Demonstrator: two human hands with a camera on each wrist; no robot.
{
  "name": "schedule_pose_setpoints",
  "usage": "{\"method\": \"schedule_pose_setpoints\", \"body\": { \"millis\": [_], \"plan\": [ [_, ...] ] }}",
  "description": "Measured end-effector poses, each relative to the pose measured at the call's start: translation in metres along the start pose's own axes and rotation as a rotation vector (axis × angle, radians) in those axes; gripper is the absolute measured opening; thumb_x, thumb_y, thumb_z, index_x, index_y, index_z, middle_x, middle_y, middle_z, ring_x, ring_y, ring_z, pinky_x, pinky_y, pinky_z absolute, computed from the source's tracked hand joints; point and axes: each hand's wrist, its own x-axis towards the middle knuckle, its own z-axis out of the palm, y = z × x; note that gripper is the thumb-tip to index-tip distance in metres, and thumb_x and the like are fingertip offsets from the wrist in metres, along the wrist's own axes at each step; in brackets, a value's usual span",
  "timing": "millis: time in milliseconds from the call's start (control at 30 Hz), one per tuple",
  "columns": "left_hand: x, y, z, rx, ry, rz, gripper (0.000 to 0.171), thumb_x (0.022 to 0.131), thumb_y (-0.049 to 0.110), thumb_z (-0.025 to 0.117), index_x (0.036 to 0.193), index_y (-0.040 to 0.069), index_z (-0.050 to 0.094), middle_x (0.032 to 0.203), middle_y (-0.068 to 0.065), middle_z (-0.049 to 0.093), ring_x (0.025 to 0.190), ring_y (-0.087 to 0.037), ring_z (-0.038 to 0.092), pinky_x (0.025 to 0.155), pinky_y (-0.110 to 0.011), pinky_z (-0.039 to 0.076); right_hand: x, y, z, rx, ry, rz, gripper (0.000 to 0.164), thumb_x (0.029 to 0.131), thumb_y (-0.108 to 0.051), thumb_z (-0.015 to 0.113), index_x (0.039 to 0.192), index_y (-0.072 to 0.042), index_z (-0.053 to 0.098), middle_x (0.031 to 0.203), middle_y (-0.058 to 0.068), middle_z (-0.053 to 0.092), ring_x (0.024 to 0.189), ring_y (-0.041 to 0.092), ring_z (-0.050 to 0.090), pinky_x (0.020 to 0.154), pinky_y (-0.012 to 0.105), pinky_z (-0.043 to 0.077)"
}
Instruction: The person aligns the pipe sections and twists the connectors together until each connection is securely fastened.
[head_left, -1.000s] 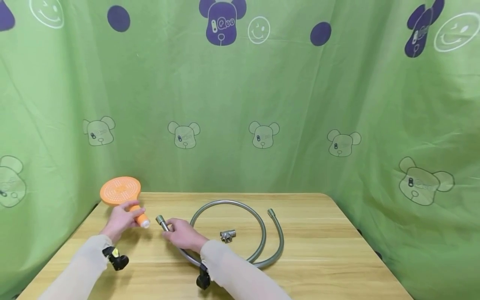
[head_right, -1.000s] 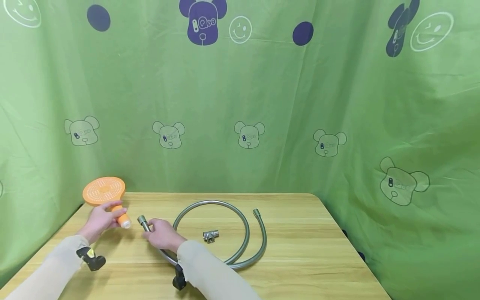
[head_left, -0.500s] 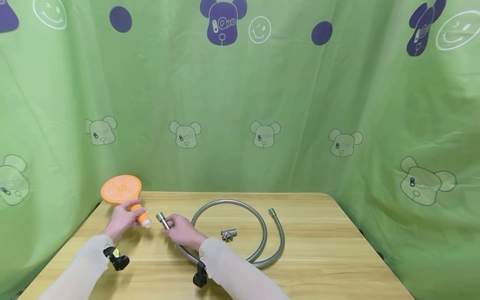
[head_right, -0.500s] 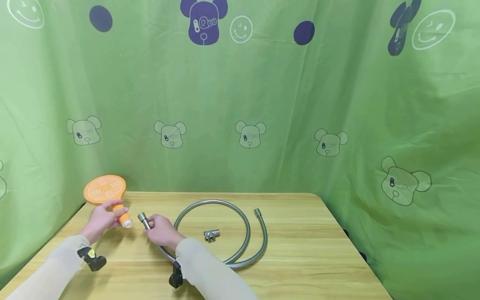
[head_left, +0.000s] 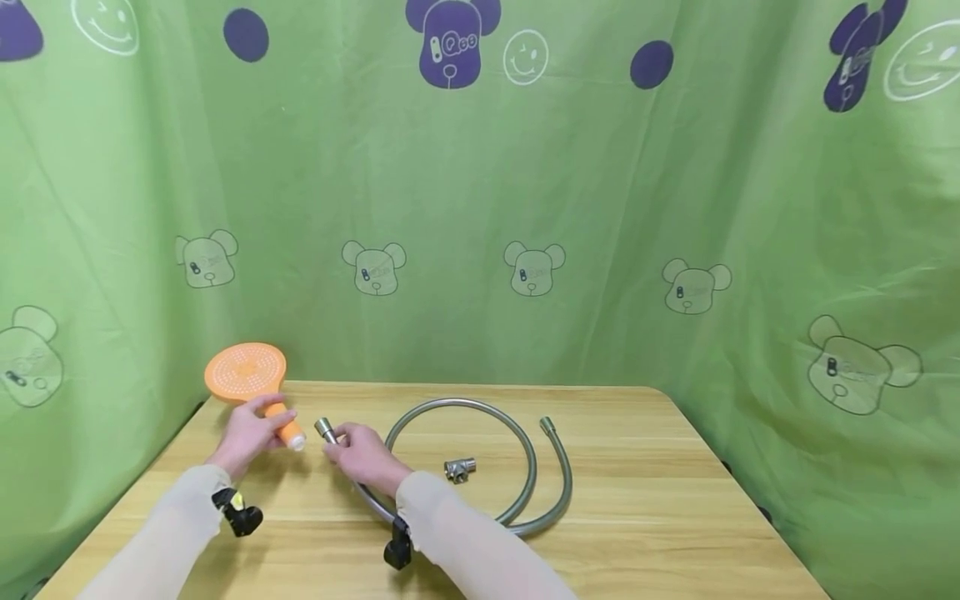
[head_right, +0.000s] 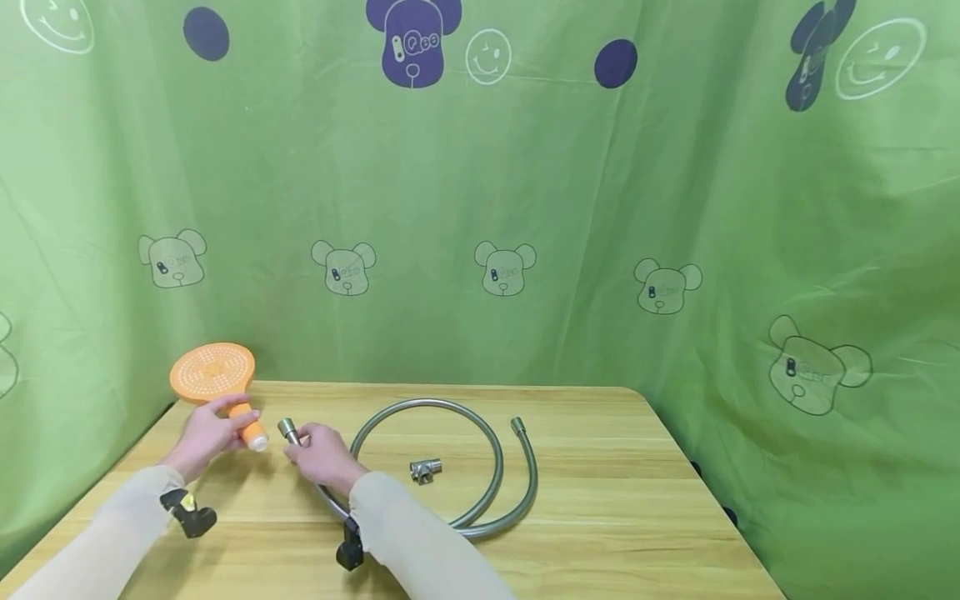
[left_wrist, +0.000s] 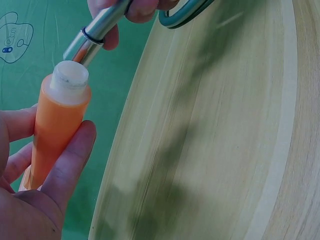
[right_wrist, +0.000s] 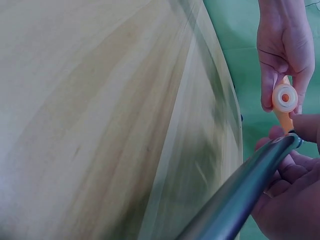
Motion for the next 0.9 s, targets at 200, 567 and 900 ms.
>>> {"method": "schedule_pose_setpoints", "body": {
  "millis": [200,567,900],
  "plan": [
    [0.001,0.002,0.000,0.005,0.007,-0.005,0.064,0.100,0.015,0.063,0.152,-0.005,0.033,0.135,-0.039,0.044,0.083,-0.013,0.068,0.077,-0.026,0.061,0.005,-0.002,0.003,0.018,0.028,-0.005,0.012,0.098,-0.019,0.066,0.105,-0.010,0.066,0.088,0.014,0.070,0.074,0.024,0.065,0.054,0.022,0.046],
    [0.003,0.006,0.001,0.010,0.022,-0.017,0.063,0.100,0.015,0.063,0.153,-0.002,0.033,0.139,-0.035,0.043,0.087,-0.015,0.067,0.081,-0.028,0.061,0.006,-0.011,0.007,0.019,0.028,0.037,0.020,0.091,-0.007,0.067,0.110,-0.002,0.066,0.084,0.004,0.067,0.068,0.013,0.058,0.055,0.022,0.046],
    [0.005,0.009,0.003,0.024,0.058,-0.002,0.063,0.099,0.016,0.065,0.153,0.002,0.036,0.140,-0.034,0.043,0.085,-0.015,0.068,0.080,-0.027,0.061,0.010,-0.012,0.013,0.012,0.056,0.045,0.019,0.100,-0.029,0.062,0.098,-0.010,0.065,0.089,0.012,0.070,0.077,0.026,0.067,0.054,0.025,0.048]
  ]
}}
